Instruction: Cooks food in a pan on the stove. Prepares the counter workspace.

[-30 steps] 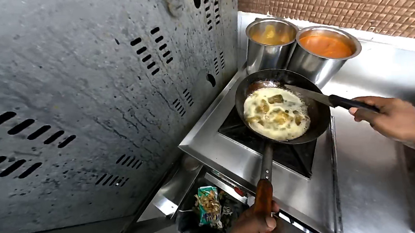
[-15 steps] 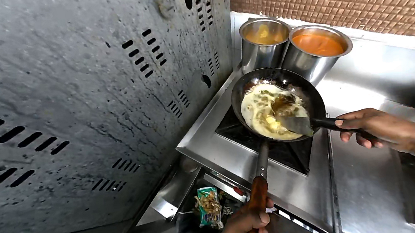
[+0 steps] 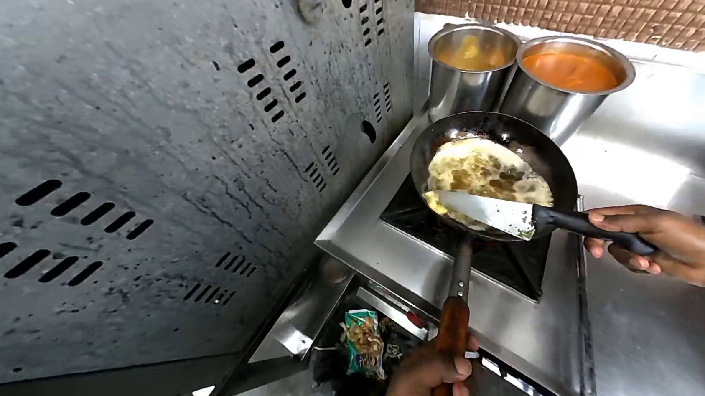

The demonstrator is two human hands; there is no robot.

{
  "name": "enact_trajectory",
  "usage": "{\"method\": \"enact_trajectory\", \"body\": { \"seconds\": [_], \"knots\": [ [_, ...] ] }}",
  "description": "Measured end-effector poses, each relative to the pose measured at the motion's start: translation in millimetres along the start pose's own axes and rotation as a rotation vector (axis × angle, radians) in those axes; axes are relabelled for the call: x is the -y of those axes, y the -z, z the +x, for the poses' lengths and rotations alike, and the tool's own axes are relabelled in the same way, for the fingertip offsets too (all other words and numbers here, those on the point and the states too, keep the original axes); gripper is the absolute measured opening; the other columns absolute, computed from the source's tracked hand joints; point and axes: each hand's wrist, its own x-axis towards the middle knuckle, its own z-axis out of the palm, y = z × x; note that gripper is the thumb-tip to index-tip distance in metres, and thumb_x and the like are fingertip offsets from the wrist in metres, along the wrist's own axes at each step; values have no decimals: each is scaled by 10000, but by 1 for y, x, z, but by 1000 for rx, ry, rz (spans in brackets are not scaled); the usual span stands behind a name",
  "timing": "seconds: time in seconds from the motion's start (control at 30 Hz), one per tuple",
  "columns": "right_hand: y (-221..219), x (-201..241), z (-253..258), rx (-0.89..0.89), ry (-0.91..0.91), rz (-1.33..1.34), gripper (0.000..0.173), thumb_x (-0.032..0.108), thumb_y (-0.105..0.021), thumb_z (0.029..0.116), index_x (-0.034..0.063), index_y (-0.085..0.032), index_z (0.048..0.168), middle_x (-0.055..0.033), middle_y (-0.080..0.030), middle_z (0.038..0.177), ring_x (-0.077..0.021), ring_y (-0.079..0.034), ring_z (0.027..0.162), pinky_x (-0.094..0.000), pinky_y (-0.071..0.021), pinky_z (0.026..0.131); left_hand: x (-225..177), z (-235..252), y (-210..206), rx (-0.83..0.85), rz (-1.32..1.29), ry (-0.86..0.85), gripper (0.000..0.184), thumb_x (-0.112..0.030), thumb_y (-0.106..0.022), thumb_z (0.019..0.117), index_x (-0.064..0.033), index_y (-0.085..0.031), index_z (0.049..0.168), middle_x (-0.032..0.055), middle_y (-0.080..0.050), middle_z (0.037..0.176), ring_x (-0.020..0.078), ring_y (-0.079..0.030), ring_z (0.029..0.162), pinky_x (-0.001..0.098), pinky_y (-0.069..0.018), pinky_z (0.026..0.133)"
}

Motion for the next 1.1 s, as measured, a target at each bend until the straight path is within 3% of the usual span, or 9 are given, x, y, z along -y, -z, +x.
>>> {"method": "enact_trajectory", "body": {
  "seconds": [0.1,0.2,0.3,0.37,0.47,0.57,0.67,0.8,1.1],
  "knots": [
    [-2,2,1,-102,79,13,288,209,-428,1077,100,-679,988,-68,-692,782,-17,-426,389,-146,-344,349,0,1,0,6,-4,-1,323,-63,-643,884,-73,-523,1183,16,-585,739,93,-582,495,212,-512,422],
    [-2,11,2,-317,256,-224,245,156,-499,1078,88,-708,1187,-57,-711,809,-54,-450,422,-190,-365,374,1,1,1,8,-21,-2,313,-61,-632,887,-66,-527,1182,21,-590,738,96,-585,495,216,-515,422],
    [17,20,9,-505,346,-715,226,250,-564,1068,139,-713,1197,-64,-713,836,-195,-570,528,-426,-489,488,5,3,-1,-17,-16,-8,302,-61,-599,892,-62,-523,1185,20,-580,729,97,-570,483,215,-503,412],
    [30,21,16,-581,352,-927,242,324,-571,1055,173,-720,1170,-88,-707,806,-283,-631,605,-574,-508,565,11,5,-1,-10,-32,-22,305,-63,-596,895,-60,-517,1190,19,-580,730,100,-571,483,219,-504,414],
    [37,21,18,-619,314,-1097,263,371,-577,1043,189,-723,1165,-113,-706,794,-356,-673,707,-654,-501,629,20,9,1,16,-69,-34,317,-59,-608,887,-65,-519,1191,20,-589,739,101,-578,487,220,-505,410],
    [34,22,9,-548,280,-1124,231,350,-581,1043,190,-736,1107,-69,-706,764,-288,-663,644,-589,-518,594,25,11,0,25,-90,-36,316,-59,-609,880,-72,-522,1183,15,-583,730,98,-570,481,219,-494,403],
    [25,28,-3,-386,176,-937,224,296,-565,1065,152,-732,1101,-39,-731,788,-197,-623,520,-434,-547,511,26,12,-1,31,-100,-33,310,-54,-609,880,-71,-523,1177,18,-586,732,103,-577,485,220,-499,407],
    [17,33,-13,-263,70,-598,246,254,-537,1077,102,-731,1059,-61,-731,770,-137,-529,413,-265,-439,380,26,11,-3,36,-103,-24,299,-49,-601,884,-75,-519,1170,15,-585,734,103,-581,489,222,-504,409],
    [13,21,-9,-46,-27,-183,324,220,-415,1101,76,-702,1064,-95,-709,758,-45,-449,381,-164,-336,338,26,9,-7,38,-105,-25,309,-53,-592,885,-75,-511,1183,12,-582,743,97,-570,486,216,-492,400]
  ]
}}
